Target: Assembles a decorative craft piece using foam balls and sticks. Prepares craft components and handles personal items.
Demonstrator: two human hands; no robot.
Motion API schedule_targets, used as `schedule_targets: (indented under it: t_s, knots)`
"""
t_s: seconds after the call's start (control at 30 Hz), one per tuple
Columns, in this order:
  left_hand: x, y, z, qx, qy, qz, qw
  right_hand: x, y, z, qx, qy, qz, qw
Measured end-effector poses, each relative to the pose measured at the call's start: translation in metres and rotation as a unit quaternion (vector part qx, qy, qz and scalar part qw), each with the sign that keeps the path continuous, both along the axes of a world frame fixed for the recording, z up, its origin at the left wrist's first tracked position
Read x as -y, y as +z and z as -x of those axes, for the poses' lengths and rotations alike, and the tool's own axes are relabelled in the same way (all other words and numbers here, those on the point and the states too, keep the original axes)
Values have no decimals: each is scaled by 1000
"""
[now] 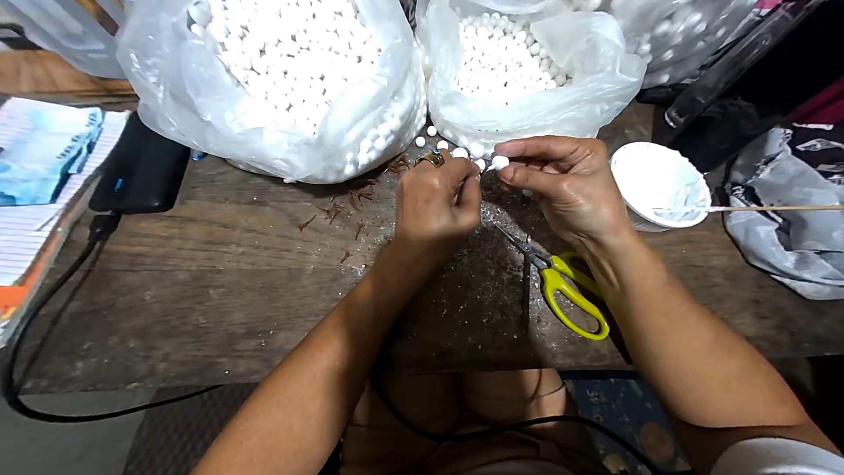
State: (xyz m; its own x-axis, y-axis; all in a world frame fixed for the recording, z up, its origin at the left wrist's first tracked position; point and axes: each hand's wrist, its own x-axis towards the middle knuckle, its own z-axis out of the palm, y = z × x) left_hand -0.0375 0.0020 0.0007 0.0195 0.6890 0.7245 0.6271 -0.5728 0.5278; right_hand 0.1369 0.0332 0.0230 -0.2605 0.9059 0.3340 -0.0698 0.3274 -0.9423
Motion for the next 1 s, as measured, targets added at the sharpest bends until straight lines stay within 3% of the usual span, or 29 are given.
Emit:
schedule_targets:
  t_s: [0.3,1.0]
  knots:
    - [1,0,0,-20,15,6,1000,0,-1,1,84,-23,-101,991]
    - [3,-4,-2,-48,33,-5,998,5,1,2,182,-50,-160,969]
